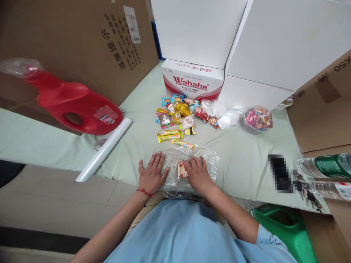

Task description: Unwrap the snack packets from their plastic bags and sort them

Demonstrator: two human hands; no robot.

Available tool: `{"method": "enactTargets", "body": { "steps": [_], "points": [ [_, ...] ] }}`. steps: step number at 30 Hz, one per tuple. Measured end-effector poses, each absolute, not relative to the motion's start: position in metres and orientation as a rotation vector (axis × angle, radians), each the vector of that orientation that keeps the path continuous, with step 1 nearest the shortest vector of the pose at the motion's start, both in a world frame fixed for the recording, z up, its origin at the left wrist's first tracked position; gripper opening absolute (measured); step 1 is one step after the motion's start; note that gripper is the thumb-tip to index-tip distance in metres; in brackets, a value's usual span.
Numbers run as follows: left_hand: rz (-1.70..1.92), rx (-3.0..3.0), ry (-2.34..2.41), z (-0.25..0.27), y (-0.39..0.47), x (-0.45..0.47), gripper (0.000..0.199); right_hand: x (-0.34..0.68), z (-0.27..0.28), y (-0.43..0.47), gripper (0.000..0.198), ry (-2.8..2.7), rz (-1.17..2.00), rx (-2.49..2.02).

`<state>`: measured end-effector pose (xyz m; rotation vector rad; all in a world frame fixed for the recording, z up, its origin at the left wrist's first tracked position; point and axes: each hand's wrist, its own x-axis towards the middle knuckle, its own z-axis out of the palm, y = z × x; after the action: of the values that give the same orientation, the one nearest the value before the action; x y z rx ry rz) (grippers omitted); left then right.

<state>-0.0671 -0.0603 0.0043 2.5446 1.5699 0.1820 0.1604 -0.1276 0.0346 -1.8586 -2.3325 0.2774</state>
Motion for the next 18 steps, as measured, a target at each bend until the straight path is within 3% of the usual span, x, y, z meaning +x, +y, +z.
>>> {"method": "enactTargets", "body": {
  "steps": [10,18],
  "points": [
    [0.19,2.564,1.574,0.005,-0.061,-0.067,0.061,0.148,0.047,-0.125,0.061,-2.257,0.353,-1.944],
    [0.226,2.552,1.567,0.004,-0.061,-0.067,0.062,0.135,0.041,-0.123,0.048,-2.279,0.278,-1.962]
  ]
}}
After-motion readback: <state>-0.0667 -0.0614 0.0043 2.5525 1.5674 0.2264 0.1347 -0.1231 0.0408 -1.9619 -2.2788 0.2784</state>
